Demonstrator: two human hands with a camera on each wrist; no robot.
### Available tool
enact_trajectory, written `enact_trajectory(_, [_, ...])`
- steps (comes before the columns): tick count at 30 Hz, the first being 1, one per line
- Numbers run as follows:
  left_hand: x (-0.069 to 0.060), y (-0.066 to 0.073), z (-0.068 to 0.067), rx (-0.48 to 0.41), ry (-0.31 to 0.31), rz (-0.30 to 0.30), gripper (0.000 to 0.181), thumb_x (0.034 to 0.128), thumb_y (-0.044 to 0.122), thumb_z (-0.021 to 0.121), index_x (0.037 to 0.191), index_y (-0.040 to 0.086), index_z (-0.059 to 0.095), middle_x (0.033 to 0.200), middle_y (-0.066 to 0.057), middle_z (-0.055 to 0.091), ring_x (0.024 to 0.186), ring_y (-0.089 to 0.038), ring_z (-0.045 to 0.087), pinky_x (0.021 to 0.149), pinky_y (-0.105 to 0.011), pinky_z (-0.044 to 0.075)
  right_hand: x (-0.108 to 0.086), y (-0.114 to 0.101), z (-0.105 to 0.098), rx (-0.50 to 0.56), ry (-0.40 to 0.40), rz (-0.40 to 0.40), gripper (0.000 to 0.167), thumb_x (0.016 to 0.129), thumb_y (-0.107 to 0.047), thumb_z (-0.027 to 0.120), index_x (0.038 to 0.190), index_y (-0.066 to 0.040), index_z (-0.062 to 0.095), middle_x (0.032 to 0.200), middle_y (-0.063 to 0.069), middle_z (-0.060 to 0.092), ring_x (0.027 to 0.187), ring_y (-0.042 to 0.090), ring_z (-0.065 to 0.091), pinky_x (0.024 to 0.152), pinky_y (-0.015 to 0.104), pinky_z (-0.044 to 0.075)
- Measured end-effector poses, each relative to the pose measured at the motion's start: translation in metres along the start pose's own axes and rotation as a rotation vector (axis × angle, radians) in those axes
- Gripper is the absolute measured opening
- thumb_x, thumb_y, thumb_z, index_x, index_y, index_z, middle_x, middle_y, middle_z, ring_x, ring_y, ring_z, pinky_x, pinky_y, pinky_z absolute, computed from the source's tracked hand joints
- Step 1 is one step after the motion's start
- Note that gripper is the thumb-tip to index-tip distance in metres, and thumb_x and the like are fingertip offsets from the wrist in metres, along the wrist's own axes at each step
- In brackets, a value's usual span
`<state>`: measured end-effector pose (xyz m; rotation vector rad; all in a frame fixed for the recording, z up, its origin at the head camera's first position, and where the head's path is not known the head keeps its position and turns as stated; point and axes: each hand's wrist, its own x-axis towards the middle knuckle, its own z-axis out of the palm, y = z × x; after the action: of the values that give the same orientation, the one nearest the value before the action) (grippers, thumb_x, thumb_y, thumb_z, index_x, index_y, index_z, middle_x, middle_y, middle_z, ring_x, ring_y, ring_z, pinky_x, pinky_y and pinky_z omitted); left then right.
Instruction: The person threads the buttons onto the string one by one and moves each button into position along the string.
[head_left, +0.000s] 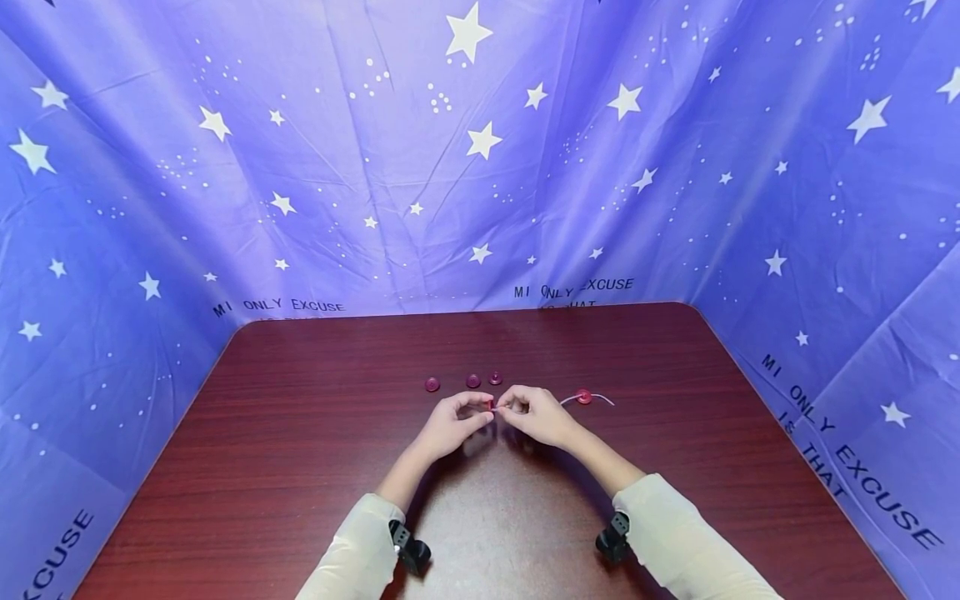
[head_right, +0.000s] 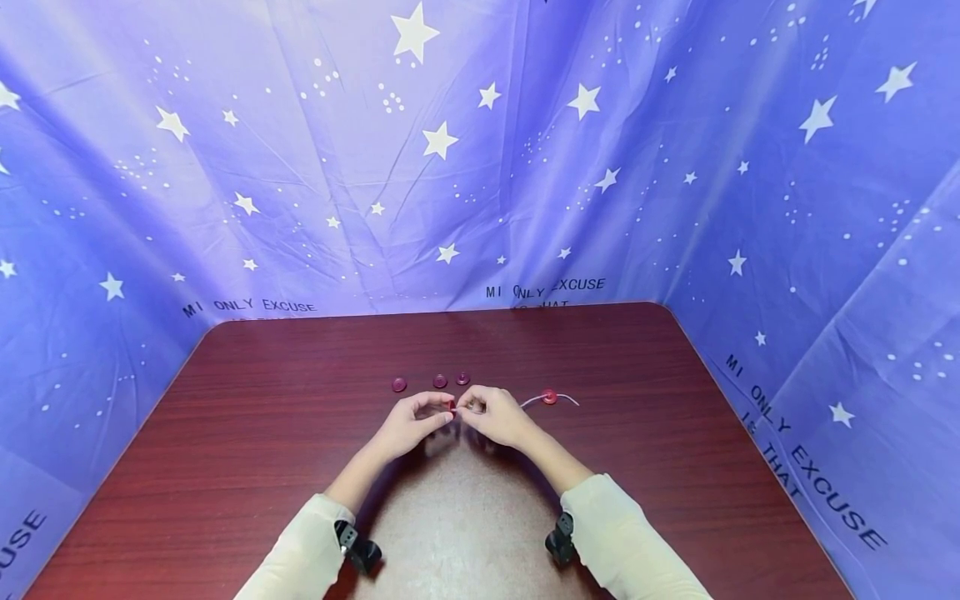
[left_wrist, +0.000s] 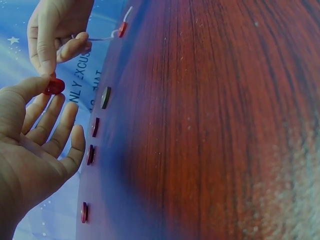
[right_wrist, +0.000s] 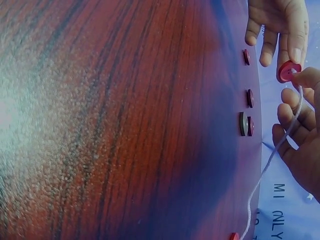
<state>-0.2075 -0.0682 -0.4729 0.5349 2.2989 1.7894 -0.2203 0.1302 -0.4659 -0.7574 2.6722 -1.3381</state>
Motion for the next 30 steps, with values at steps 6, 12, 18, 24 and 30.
enact_trajectory(6, [0.0058, -0.0141, 0.0011, -0.001, 0.014, -0.014, 0.031, 0.0884, 0.011, 0.062, 0.116, -0.003, 0.059, 0.103, -0.022, 0.067, 0.090, -0.036, 0.065, 0.070, -0.042, 0.055, 0.0008, -0.0004, 0.0003, -0.002, -0.004, 0.009, 0.006, 0.087, -0.014, 0.062, 0.091, -0.011, 0.065, 0.064, -0.005, 0.054, 0.053, 0.002, 0.045, 0.050, 0.019, 0.040])
enact_trajectory(12, [0.0052, -0.0129, 0.0015, -0.035, 0.001, -0.026, 0.032, 0.0882, 0.010, 0.063, 0.117, -0.003, 0.059, 0.106, -0.024, 0.065, 0.093, -0.041, 0.064, 0.073, -0.045, 0.055, 0.0014, 0.0010, 0.0019, -0.002, -0.005, 0.014, 0.007, 0.088, -0.016, 0.061, 0.092, -0.011, 0.065, 0.063, -0.005, 0.053, 0.052, 0.002, 0.045, 0.049, 0.019, 0.039])
enact_trajectory(18, [0.0054, -0.0125, 0.0008, -0.051, -0.012, -0.018, 0.032, 0.0882, 0.004, 0.060, 0.118, -0.009, 0.056, 0.108, -0.031, 0.062, 0.096, -0.048, 0.060, 0.077, -0.055, 0.051, 0.0014, 0.0020, 0.0034, -0.001, -0.002, 0.028, 0.008, 0.089, -0.017, 0.061, 0.092, -0.011, 0.065, 0.061, -0.005, 0.052, 0.049, 0.002, 0.045, 0.047, 0.019, 0.039])
enact_trajectory(24, [0.0050, -0.0123, 0.0011, -0.024, 0.012, -0.018, 0.032, 0.0874, 0.008, 0.063, 0.116, -0.004, 0.059, 0.107, -0.025, 0.065, 0.092, -0.037, 0.065, 0.076, -0.047, 0.054, 0.0022, 0.0019, 0.0046, -0.007, 0.006, 0.032, 0.008, 0.088, -0.017, 0.061, 0.092, -0.011, 0.065, 0.061, -0.005, 0.052, 0.049, 0.002, 0.045, 0.048, 0.019, 0.039])
enact_trajectory(30, [0.0051, -0.0125, 0.0013, 0.037, 0.028, 0.018, 0.030, 0.0876, 0.013, 0.064, 0.115, 0.001, 0.061, 0.106, -0.018, 0.067, 0.087, -0.019, 0.067, 0.071, -0.026, 0.054, 0.0024, 0.0004, 0.0052, -0.002, 0.002, 0.034, 0.009, 0.089, -0.017, 0.060, 0.092, -0.011, 0.066, 0.062, -0.006, 0.051, 0.048, 0.003, 0.045, 0.048, 0.019, 0.040])
